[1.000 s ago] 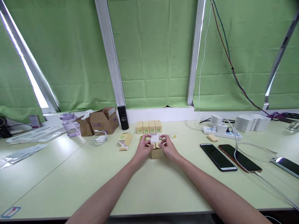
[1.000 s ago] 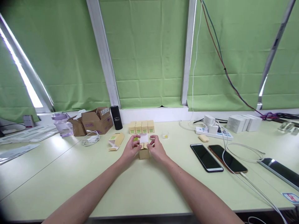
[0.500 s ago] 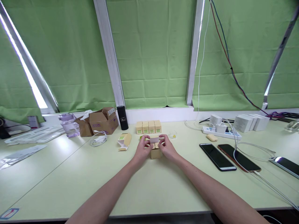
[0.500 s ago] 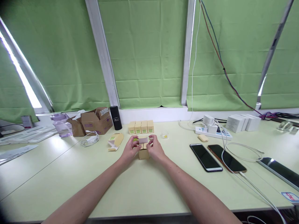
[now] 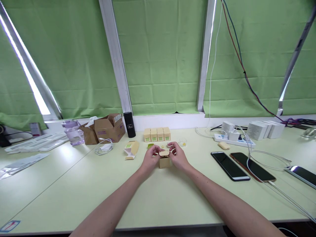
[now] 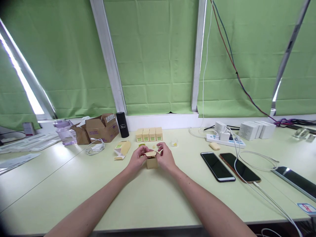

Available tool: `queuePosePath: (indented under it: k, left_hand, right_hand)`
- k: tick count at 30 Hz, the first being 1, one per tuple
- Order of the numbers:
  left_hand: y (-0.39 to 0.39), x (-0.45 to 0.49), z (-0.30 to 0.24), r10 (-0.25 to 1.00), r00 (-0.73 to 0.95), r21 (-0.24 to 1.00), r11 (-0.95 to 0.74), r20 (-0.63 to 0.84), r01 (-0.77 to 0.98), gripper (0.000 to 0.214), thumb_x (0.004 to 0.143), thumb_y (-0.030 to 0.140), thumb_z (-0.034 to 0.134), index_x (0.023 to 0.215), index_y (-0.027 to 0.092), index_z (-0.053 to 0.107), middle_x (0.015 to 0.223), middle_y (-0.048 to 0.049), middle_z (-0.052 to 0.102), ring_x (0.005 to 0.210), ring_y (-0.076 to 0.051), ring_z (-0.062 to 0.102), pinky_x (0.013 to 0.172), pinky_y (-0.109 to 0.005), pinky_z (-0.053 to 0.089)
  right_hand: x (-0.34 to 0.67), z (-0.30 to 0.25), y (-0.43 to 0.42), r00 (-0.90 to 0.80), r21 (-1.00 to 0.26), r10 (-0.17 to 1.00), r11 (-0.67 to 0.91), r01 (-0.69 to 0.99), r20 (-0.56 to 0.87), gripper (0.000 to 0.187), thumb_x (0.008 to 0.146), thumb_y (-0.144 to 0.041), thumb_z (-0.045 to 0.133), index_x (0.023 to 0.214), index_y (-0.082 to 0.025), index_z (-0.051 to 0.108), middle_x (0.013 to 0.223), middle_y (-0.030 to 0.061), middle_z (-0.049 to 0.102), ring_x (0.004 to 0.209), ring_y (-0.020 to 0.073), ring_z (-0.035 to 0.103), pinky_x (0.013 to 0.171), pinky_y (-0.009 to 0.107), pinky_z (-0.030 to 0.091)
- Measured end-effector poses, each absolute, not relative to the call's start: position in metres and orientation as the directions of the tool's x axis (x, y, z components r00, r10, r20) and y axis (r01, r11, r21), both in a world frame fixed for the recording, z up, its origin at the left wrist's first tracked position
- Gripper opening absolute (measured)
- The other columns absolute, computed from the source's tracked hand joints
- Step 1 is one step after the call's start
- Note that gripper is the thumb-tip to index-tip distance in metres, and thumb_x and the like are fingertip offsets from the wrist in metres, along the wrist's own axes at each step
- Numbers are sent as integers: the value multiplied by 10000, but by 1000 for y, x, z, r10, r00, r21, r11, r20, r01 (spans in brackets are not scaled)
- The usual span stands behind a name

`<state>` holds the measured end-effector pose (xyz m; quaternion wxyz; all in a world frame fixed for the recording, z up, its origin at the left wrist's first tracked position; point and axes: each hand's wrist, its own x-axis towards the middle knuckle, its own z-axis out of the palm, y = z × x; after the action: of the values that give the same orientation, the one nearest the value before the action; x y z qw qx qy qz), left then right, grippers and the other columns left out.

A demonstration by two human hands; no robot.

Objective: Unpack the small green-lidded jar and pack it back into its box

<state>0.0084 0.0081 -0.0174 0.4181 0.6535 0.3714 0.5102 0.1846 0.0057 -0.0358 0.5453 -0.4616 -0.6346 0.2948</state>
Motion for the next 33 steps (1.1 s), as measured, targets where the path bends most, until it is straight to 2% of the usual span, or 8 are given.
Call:
queuePosePath:
  k: [5,10,14,17,21,24,33]
  left_hand:
    - [8,8,-17,910,193,919,-386,367,76,172,766,269,727,846,196,593,953,-64,731,902,-200,652,811,-311,492]
    - [7,8,-16,915,187,924,-376,358,68,186,757,279,741,831,194,592,943,-54,719,861,-184,636,775,-292,478]
    - [10,5,-16,911,216,935,-352,350,-29,147,731,243,702,833,197,607,919,-49,719,884,-204,659,808,-314,496]
    - [9,2,-14,901,228,930,-361,368,-76,107,770,268,655,850,200,633,922,-50,727,947,-231,677,884,-351,501]
    - [5,3,-11,898,210,921,-388,387,-36,201,868,401,659,902,203,651,967,-64,728,987,-243,669,922,-370,493]
    - [2,4,-13,898,227,925,-379,378,-40,279,877,465,697,949,203,636,1005,-72,725,989,-236,666,913,-361,495]
    - [3,3,-17,887,250,919,-394,388,-26,306,867,467,733,987,207,625,1071,-89,724,1037,-245,666,925,-363,499]
  right_hand:
    - [189,-28,-2,7,-803,828,541,248,560,235,840,-232,526,1053,-226,624,927,22,604,734,177,542,695,324,456]
    - [191,-22,-10,-80,-675,737,653,344,672,171,861,-220,568,1019,-241,630,911,29,625,777,194,544,738,336,461]
    - [192,-21,-12,-116,-630,723,659,411,681,157,837,-192,576,977,-254,608,900,28,625,780,205,544,733,346,457]
    - [193,-21,-13,-134,-596,707,670,443,695,145,830,-178,572,952,-255,588,899,32,622,809,215,563,735,351,455]
    - [194,-21,-15,-168,-525,659,705,477,733,135,831,-158,570,928,-252,569,884,35,616,845,227,582,739,355,447]
    - [193,-20,-16,-182,-490,634,721,490,752,124,836,-148,570,905,-249,554,874,36,613,842,227,583,731,353,443]
    - [194,-20,-17,-200,-472,641,710,523,741,125,832,-141,570,851,-258,529,859,46,620,837,241,581,729,365,441]
